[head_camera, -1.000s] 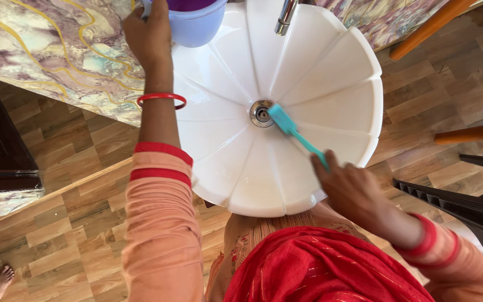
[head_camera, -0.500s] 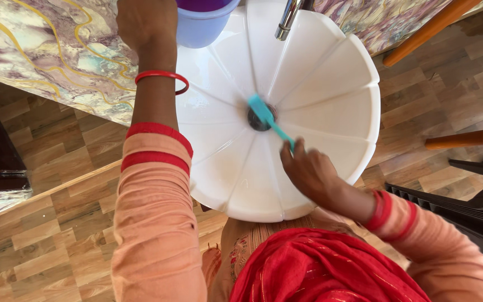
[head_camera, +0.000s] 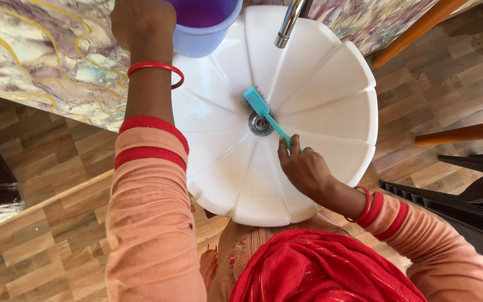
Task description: The person cleans a white, flower-shaped sink using a blue brush and rinsing with water from a purple mug.
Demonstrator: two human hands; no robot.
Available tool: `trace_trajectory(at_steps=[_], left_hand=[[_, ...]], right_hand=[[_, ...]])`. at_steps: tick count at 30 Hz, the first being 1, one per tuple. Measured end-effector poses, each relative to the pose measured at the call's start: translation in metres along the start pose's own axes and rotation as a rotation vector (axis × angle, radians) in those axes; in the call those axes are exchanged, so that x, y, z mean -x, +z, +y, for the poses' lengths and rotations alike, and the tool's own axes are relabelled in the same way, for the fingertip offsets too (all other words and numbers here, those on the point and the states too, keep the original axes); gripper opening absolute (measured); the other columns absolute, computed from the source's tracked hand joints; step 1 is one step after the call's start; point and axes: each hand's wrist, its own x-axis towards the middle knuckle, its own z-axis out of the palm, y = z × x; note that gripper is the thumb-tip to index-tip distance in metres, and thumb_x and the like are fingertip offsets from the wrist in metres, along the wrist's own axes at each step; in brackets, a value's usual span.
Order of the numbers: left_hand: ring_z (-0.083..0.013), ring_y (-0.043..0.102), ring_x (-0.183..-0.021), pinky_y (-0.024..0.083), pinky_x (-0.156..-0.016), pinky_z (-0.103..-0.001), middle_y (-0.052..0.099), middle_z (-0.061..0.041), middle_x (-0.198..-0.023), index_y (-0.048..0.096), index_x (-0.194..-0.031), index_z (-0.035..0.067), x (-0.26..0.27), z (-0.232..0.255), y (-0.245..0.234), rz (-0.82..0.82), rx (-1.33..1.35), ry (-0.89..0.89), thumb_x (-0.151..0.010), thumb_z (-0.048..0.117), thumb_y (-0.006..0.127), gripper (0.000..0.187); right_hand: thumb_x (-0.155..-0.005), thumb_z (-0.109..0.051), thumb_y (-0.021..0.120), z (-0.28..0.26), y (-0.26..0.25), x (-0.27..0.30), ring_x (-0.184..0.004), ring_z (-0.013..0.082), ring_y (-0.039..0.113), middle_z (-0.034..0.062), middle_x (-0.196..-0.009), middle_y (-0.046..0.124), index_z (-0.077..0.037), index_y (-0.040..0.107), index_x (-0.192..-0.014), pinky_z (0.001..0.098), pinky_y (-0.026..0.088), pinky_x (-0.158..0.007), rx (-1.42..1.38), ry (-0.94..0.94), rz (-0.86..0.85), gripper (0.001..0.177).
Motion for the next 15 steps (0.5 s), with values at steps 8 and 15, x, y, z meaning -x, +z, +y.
trace_trajectory(at_steps=[8,15], left_hand=[[-0.036,0.071,-0.097,0.058,-0.076,-0.044,0.072,-0.02,-0.108,0.075,-0.094,0.007,-0.004,0.005,-0.013,-0.063,-0.033,-0.032,-0.079,0.024,0.07,0.024],[-0.0371,0.072,-0.097,0.06,-0.075,-0.043,0.073,-0.021,-0.103,0.075,-0.096,0.005,-0.006,0.004,-0.012,-0.093,-0.057,-0.006,-0.084,0.022,0.067,0.021]], right_hand=[[-0.081,-0.012,0.059,-0.01,-0.036,0.066,-0.067,0.031,0.074,0.0386,-0.128,0.059,0.004,0.053,-0.137,0.0337,0.061,-0.045,-0.019,-0.043,-0.258,0.059],[-0.08,-0.01,0.061,-0.004,-0.009,-0.013,-0.061,0.0216,0.073,0.0296,-0.128,0.062,0.002,0.055,-0.137,0.03,0.059,-0.045,0.018,0.064,-0.077,0.058]])
